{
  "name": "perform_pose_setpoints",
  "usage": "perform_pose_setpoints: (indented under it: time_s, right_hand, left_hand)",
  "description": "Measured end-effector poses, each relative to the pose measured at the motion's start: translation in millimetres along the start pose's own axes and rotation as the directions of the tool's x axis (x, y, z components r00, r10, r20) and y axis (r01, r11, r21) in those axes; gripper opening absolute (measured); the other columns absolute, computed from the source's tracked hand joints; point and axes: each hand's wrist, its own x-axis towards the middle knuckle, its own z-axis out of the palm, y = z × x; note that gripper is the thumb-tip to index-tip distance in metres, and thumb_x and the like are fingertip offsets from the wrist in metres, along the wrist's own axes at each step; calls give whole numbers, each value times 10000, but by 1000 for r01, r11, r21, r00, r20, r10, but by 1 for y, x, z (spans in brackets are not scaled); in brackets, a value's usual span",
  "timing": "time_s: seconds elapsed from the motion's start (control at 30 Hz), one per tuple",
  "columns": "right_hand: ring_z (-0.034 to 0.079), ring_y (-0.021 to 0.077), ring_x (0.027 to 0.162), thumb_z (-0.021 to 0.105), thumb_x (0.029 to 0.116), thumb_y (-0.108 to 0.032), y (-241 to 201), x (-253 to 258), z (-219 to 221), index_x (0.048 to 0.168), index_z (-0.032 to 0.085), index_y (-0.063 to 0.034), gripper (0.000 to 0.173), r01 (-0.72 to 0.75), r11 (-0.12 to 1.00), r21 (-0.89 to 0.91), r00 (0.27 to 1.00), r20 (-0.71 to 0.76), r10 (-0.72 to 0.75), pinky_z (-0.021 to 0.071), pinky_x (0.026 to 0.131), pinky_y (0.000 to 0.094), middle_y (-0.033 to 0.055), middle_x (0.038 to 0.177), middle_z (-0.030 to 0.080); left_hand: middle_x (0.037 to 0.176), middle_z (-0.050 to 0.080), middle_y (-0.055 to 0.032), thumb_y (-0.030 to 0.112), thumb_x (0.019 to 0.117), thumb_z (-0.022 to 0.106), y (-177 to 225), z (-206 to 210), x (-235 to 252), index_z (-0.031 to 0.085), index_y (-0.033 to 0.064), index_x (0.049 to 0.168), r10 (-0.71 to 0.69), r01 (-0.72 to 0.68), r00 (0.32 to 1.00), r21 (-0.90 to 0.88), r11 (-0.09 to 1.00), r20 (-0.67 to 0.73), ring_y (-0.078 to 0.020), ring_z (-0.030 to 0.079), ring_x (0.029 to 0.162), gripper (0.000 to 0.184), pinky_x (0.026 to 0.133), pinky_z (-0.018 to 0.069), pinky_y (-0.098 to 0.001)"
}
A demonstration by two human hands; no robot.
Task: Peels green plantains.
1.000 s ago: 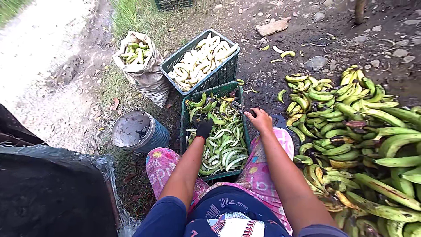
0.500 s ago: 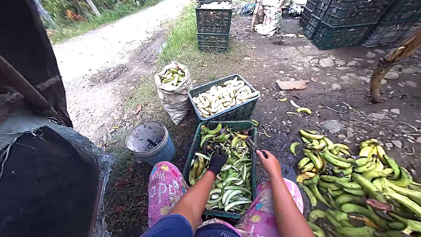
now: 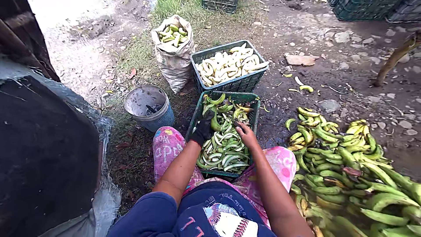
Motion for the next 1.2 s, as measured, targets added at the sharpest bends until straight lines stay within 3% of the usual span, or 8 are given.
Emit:
perform_pose_setpoints:
  time_s: [0.13, 0.3, 0.4, 0.57, 0.77, 0.9, 1.03, 1.2]
  right_hand:
    - [618, 250, 1259, 471, 1039, -568, -17, -14, 33, 1368, 657, -192, 533, 84, 996, -19, 993, 83, -82, 469, 1091, 539, 94, 1336, 671]
    - [621, 275, 1234, 449, 998, -645, -39, -37, 33, 1347, 678, -163, 639, 218, 967, -132, 976, 40, -214, 458, 1088, 529, 118, 1277, 687]
    - [608, 322, 1213, 489, 995, -638, -43, -27, 21, 1365, 668, -204, 598, 164, 951, -261, 983, -34, -179, 422, 1075, 596, 139, 1250, 676]
    - [587, 421, 1189, 562, 993, -593, -52, 0, -5, 1367, 654, -190, 558, -9, 928, -372, 887, -432, -165, 425, 970, 673, 211, 1286, 628]
    - [645, 325, 1171, 496, 1037, -558, -64, -31, 14, 1384, 646, -224, 505, 170, 945, -279, 982, -34, -187, 495, 999, 614, 132, 1255, 682]
    - [640, 322, 1156, 462, 1018, -592, -61, -42, 25, 1364, 671, -200, 563, 258, 921, -290, 959, -37, -280, 454, 1034, 607, 139, 1198, 695]
    - [607, 389, 1167, 530, 992, -599, -65, -18, -3, 1344, 682, -217, 542, 270, 823, -499, 865, -251, -435, 419, 1016, 649, 183, 1238, 654]
    - [599, 374, 1159, 583, 963, -588, -50, -9, 15, 1334, 686, -251, 512, 196, 741, -642, 715, -424, -556, 396, 1033, 615, 171, 1201, 646]
  left_hand:
    - [1048, 658, -31, 625, 1022, 411, -10, -9, 5, 597, 220, 1293, -93, 92, 996, 107, 990, -2, -136, 618, 857, 522, 719, 540, -376]
    - [1398, 587, -109, 273, 1029, 531, -8, -26, 6, 512, 196, 1462, 148, -135, 989, 515, 847, 16, -253, 600, 1202, 440, 954, 519, -520]
    - [1372, 564, -120, 215, 1065, 460, 12, 6, -26, 452, 185, 1488, 80, -73, 997, 387, 919, -3, -226, 586, 1130, 424, 896, 514, -465]
    - [1081, 637, -90, 601, 1048, 371, -26, 27, -33, 556, 165, 1345, -212, 208, 975, -72, 975, -60, -187, 630, 887, 560, 760, 555, -395]
    - [1248, 633, -98, 449, 1070, 419, -18, -24, -14, 545, 173, 1399, 141, -127, 987, 159, 979, -75, -192, 626, 1033, 448, 818, 549, -436]
    - [1446, 543, -160, 343, 1126, 277, 53, 5, -5, 452, 44, 1498, 237, -198, 961, 242, 950, -145, -185, 542, 1298, 508, 1111, 430, -378]
    - [1136, 604, -67, 354, 1073, 408, 10, 18, -21, 514, 170, 1389, 76, -76, 997, 9, 997, 17, -132, 577, 918, 381, 755, 514, -346]
    - [993, 605, -21, 558, 1055, 389, -31, 2, -26, 553, 225, 1311, -117, 119, 992, -27, 993, 52, -115, 579, 784, 450, 673, 518, -323]
